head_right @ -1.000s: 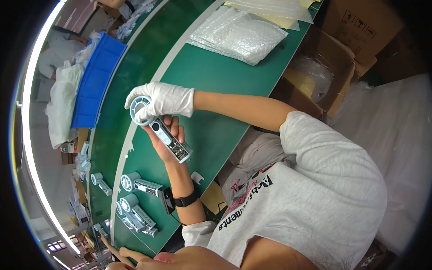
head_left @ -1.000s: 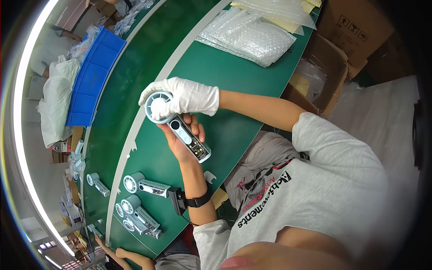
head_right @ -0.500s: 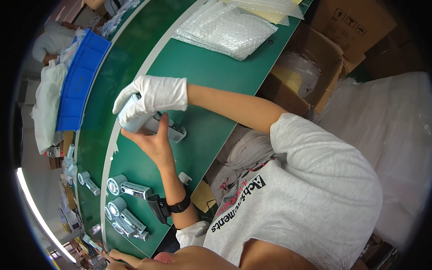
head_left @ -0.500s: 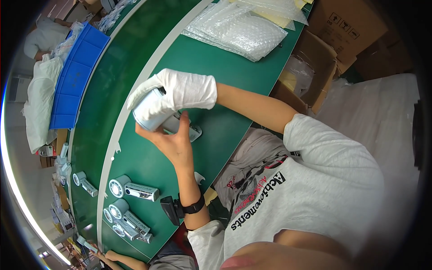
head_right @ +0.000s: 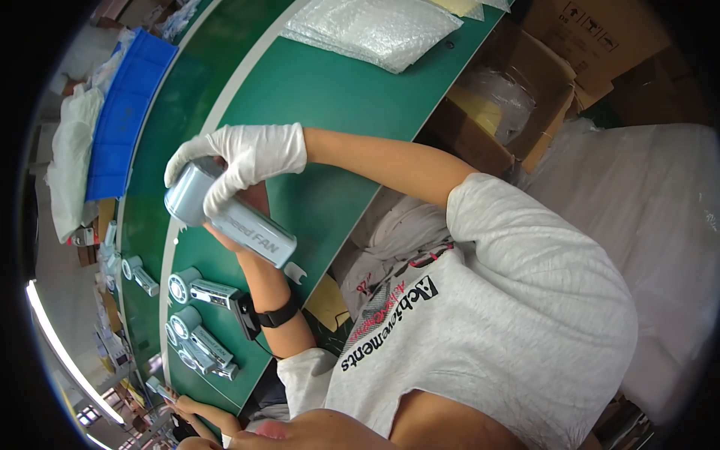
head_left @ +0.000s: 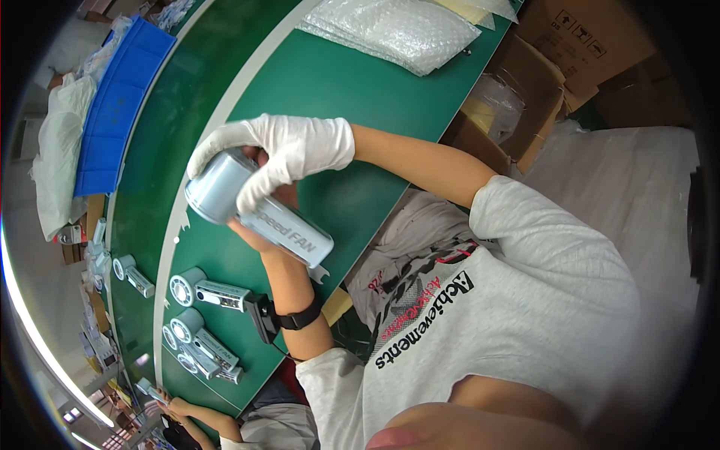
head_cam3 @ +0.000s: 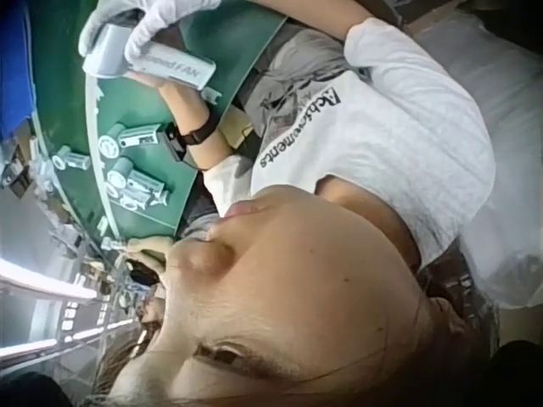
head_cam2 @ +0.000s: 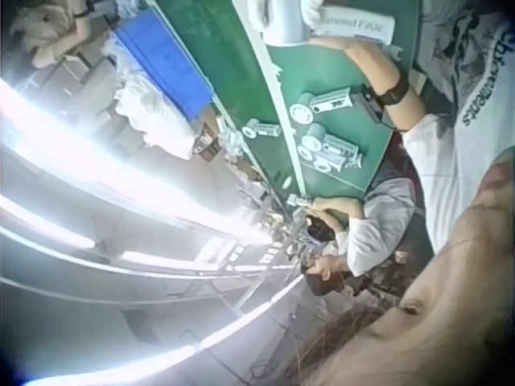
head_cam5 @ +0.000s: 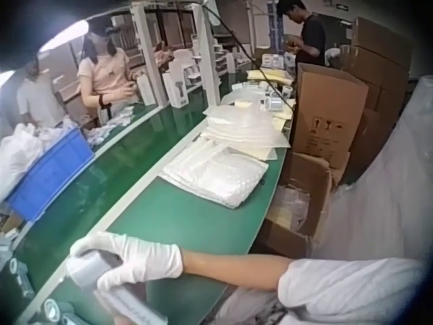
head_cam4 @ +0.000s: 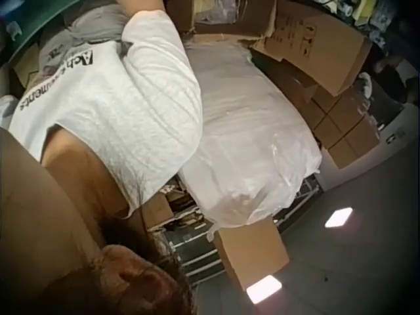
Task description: The person picks up a handheld fan, inspects it by turning it over, and wraps it in bubble wrap before placing it on the table. This process is then repeated with several more fans on the assembly line.
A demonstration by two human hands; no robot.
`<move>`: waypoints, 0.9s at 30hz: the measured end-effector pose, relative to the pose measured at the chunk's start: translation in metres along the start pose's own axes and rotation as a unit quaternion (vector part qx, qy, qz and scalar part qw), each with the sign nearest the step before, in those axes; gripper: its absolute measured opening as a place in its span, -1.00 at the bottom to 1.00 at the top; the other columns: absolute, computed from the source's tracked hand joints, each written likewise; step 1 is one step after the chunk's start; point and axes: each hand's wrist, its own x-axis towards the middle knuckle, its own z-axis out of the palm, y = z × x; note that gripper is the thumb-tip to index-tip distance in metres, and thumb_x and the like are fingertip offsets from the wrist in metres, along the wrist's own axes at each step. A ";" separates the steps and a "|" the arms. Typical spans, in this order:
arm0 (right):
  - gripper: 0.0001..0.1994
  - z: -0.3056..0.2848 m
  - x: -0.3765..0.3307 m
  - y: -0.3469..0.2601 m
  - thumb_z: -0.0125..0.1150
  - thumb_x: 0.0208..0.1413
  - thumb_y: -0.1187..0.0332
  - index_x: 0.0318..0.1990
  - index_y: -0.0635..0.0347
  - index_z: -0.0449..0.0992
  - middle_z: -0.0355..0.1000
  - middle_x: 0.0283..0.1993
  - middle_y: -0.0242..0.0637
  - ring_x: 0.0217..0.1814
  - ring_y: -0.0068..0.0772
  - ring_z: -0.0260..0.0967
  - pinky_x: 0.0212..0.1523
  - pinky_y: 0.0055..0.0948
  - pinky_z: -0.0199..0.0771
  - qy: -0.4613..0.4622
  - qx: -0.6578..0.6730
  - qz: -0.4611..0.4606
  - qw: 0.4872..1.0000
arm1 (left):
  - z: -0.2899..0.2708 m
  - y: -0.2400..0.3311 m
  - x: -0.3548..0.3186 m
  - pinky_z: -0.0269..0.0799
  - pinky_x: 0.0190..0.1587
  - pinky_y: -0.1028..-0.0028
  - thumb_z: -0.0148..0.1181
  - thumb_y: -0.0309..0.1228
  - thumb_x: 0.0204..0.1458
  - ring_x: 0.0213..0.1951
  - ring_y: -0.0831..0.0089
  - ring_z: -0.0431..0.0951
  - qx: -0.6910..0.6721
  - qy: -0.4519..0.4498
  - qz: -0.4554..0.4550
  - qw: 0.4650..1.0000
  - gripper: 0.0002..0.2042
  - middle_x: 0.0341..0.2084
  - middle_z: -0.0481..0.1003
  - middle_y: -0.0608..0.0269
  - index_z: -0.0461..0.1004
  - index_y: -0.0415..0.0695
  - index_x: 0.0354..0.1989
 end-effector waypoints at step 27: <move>-0.50 0.061 -0.053 0.017 0.14 -0.20 0.49 -0.01 0.27 0.21 0.34 -0.22 -0.19 -0.26 -0.28 0.34 -0.28 -0.45 0.40 0.165 0.029 0.157 0.973 | 0.008 0.014 0.021 0.35 -0.12 0.24 -0.24 0.12 0.00 -0.29 0.23 0.43 0.258 0.077 0.108 0.957 -0.34 -0.26 0.40 0.04 0.18 -0.31 -0.01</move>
